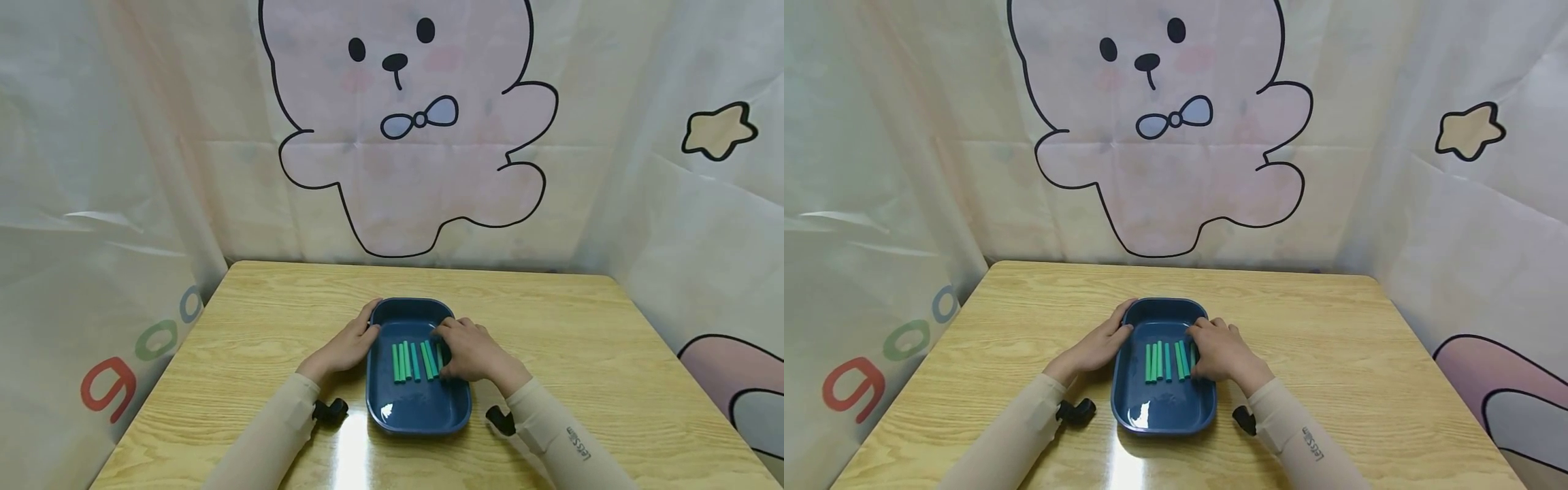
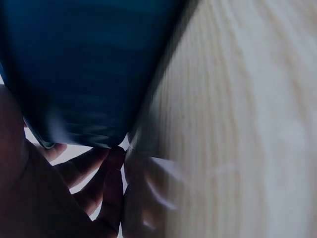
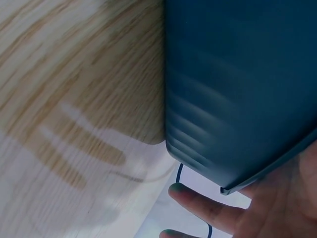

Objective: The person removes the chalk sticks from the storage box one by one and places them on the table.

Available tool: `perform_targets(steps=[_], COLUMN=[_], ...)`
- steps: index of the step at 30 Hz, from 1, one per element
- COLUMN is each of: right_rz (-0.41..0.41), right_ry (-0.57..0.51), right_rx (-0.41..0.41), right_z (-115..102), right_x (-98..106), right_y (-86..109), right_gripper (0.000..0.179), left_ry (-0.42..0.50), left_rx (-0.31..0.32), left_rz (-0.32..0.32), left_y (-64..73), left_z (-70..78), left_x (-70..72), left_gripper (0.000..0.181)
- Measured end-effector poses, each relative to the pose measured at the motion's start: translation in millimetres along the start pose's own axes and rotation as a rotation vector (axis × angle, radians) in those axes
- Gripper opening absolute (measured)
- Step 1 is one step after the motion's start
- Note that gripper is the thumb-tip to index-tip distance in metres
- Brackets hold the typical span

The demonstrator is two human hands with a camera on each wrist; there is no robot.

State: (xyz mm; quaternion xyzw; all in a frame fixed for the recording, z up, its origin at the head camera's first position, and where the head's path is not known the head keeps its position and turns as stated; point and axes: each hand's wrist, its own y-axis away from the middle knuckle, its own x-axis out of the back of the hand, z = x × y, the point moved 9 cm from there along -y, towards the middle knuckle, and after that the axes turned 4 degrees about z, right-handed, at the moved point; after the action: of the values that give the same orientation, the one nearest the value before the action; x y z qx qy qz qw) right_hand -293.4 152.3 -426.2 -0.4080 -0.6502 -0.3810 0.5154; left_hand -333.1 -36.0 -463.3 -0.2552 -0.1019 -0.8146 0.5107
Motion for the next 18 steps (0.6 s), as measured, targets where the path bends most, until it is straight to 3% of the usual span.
perform_targets(steps=[18], right_rz=[-0.030], right_ry=[0.010], right_rx=[0.016], right_z=[-1.3], right_x=[-2.6], right_y=[-3.0], right_gripper=[0.065], left_ry=[0.029], left_rx=[-0.018], left_rz=[-0.002], left_y=[-3.0], left_z=[-4.9], left_x=[0.4], left_gripper=[0.057])
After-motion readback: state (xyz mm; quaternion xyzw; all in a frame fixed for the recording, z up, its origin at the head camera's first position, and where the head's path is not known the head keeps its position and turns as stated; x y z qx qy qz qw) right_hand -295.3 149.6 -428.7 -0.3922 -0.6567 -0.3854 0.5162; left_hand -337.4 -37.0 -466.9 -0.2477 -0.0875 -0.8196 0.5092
